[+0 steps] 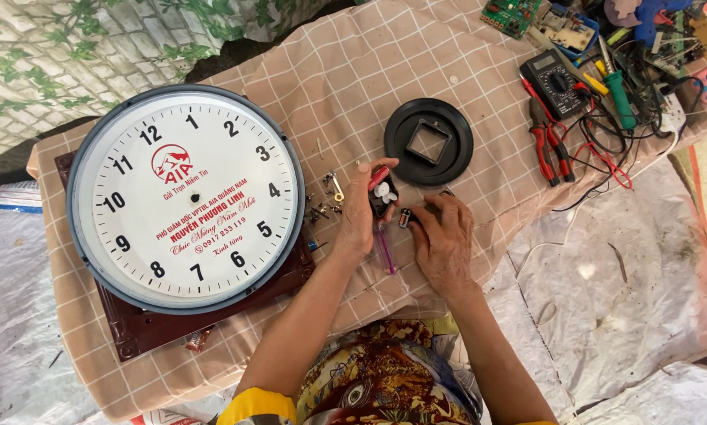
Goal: The person removes the back cover of a round wall clock and uses pliers to adjust a small metal tab on the clock's internal mechanism. The person holds the mechanism with one hand while manipulating the tab with the other.
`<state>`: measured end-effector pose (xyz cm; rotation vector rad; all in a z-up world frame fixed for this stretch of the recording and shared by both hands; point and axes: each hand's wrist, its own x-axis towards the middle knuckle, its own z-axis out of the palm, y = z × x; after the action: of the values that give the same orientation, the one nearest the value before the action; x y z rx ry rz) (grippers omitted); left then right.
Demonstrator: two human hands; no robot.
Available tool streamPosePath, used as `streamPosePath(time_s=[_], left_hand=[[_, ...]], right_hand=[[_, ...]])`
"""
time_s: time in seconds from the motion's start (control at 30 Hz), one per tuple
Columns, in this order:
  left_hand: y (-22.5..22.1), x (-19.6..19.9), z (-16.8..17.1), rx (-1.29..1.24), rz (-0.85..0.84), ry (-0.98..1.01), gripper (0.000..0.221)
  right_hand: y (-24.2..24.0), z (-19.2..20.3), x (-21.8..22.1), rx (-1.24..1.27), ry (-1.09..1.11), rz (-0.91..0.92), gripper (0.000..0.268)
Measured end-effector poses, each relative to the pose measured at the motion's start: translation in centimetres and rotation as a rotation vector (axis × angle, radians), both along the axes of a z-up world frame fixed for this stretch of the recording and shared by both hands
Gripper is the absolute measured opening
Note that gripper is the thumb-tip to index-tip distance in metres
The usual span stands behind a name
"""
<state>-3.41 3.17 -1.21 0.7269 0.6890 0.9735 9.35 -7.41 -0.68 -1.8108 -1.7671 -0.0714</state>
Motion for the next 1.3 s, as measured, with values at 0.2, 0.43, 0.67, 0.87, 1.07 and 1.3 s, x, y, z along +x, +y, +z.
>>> streamPosePath(time_s=[0.2, 0.43, 0.67, 0.87, 1.07, 1.3], left_hand=[[-0.2, 0.4, -1.5, 0.255, -0.013, 0.199, 0.052], [-0.7, 0.0, -0.2, 0.355, -0.022, 0.357, 0.049], [-1.1, 0.0, 0.2, 0.504, -0.032, 0.474, 0.047], [-1.3, 0.0, 0.9, 0.789, -0.027, 0.676, 0.046], [-1.1, 0.6, -1.2, 1.087, -0.025, 0.939, 0.055], [-1.2, 1.2, -2.1, 1.252, 0.064, 1.083, 0.063]], right_hand=[[0.0, -1.0, 0.3, 0.013, 0.008, -0.022, 0.024], [0.1, -1.2, -0.1, 0.037, 0.062, -0.029, 0.030], [0.2, -1.4, -0.1, 0.045, 0.076, -0.037, 0.025], [0.1, -1.5, 0.0, 0.042, 0.065, -0.030, 0.024], [0.3, -1.5, -0.1, 0.068, 0.053, -0.047, 0.017], [0.2, -1.6, 0.0, 0.084, 0.029, -0.041, 0.017]])
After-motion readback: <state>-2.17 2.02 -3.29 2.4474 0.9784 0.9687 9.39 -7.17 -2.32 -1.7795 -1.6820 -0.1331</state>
